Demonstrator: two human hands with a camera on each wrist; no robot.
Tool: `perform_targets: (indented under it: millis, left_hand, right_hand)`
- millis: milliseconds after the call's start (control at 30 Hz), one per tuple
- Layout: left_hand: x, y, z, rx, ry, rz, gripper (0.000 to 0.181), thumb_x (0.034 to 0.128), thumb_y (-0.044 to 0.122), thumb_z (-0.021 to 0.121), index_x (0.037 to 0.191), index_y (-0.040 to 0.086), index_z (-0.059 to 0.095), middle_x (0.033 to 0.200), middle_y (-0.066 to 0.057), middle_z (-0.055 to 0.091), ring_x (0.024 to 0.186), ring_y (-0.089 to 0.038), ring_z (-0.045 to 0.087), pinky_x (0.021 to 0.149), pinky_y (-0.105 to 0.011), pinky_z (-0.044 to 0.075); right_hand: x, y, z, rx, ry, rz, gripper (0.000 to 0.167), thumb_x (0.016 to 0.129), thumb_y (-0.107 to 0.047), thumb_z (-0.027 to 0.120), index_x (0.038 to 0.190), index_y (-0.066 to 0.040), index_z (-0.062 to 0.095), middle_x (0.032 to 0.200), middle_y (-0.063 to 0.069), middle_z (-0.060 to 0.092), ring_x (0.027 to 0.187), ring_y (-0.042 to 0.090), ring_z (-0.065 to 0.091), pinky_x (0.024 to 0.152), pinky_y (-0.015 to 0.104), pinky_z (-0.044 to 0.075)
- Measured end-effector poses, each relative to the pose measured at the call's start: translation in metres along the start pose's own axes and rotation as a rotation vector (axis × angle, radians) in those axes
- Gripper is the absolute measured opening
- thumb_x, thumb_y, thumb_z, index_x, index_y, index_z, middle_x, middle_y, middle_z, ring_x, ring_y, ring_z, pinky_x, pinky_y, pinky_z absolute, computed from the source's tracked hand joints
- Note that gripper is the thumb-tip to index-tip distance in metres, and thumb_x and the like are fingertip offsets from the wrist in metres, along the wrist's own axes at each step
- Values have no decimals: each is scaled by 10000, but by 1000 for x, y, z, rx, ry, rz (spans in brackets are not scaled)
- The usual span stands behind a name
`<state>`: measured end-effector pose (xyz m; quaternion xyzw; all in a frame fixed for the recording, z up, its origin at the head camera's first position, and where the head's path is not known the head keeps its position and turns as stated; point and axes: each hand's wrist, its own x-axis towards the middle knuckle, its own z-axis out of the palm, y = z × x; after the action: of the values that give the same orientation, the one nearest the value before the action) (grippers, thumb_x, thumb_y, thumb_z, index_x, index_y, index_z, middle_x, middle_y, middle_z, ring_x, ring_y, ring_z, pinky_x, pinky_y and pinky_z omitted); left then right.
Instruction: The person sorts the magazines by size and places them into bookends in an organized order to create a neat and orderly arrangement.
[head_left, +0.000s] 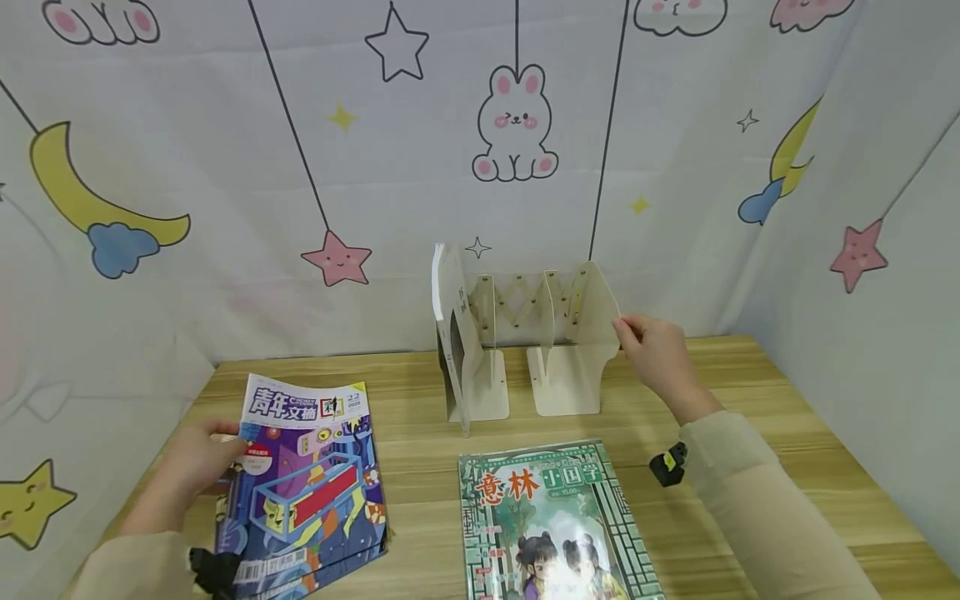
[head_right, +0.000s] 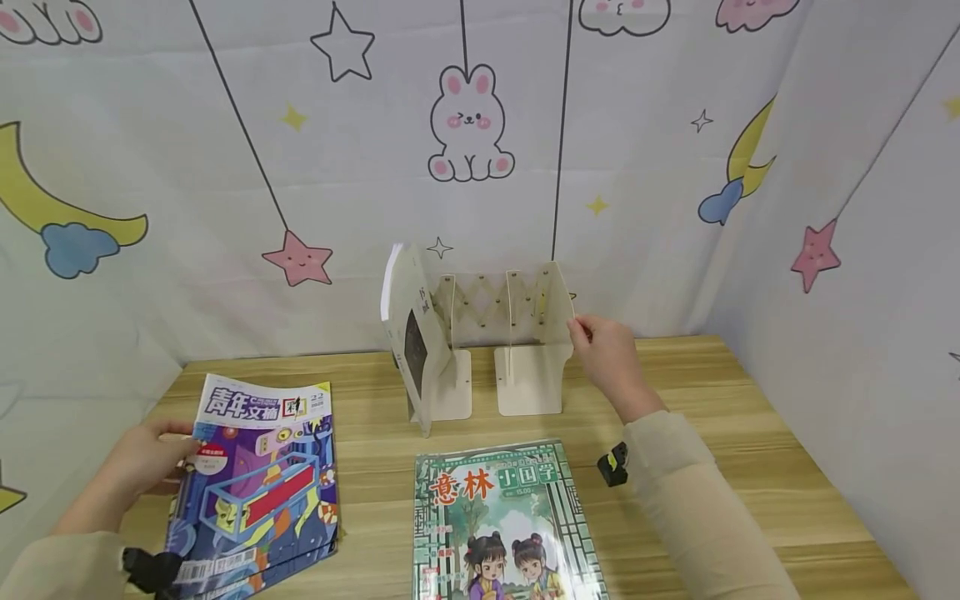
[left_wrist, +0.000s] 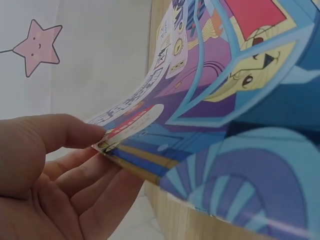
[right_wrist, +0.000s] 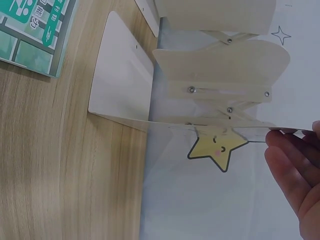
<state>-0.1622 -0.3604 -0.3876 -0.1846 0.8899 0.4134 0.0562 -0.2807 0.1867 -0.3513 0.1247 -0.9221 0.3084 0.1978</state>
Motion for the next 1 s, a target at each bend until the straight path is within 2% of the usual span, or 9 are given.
perform_targets:
  millis: [167, 367, 600, 867, 1000]
  left_hand:
    - [-4, 4, 0, 15, -21, 29, 470, 899, 75, 506, 1262, -164, 328, 912, -328, 613, 667, -237, 656, 595, -431, 587]
    - [-8, 10, -1, 3, -6, 48, 486, 905, 87, 513, 1281, -156, 323, 853, -258, 656, 649, -220, 655, 579, -404, 585]
    - [-15, 17, 0, -23, 22, 79, 453, 920, 86, 505, 1278, -141, 348, 933, -292, 664, 660, -203, 659, 569, -371, 585]
    - [-25, 25, 1, -21, 61, 96, 451, 935, 127, 493, 1269, -153, 379, 1023, -337, 635, 703, -199, 662, 577, -366, 584]
    - [-31, 27, 1, -11, 83, 130, 458, 946, 152, 482, 1274, -152, 385, 1081, -366, 603, 743, -211, 666, 576, -364, 586]
  right_hand:
    - [1, 0, 0, 2, 1, 4, 327, 992, -208, 488, 1069, 49, 676, 794, 166, 693, 572, 174, 527, 528, 281, 436]
    - [1, -1, -2, -2, -3, 14, 337, 995, -211, 483, 1087, 53, 670, 822, 179, 699, 577, 156, 529, 543, 278, 443]
    - [2, -1, -2, 6, 5, 16, 329, 993, -202, 486, 1083, 56, 670, 800, 181, 695, 539, 125, 495, 524, 277, 431]
    - [2, 0, 0, 12, -9, 34, 346, 995, -208, 480, 1131, 61, 648, 910, 216, 706, 624, 204, 595, 553, 297, 480]
    - [2, -1, 1, 11, -16, 34, 341, 997, -207, 476, 1119, 58, 654, 873, 206, 705, 601, 196, 575, 546, 301, 471]
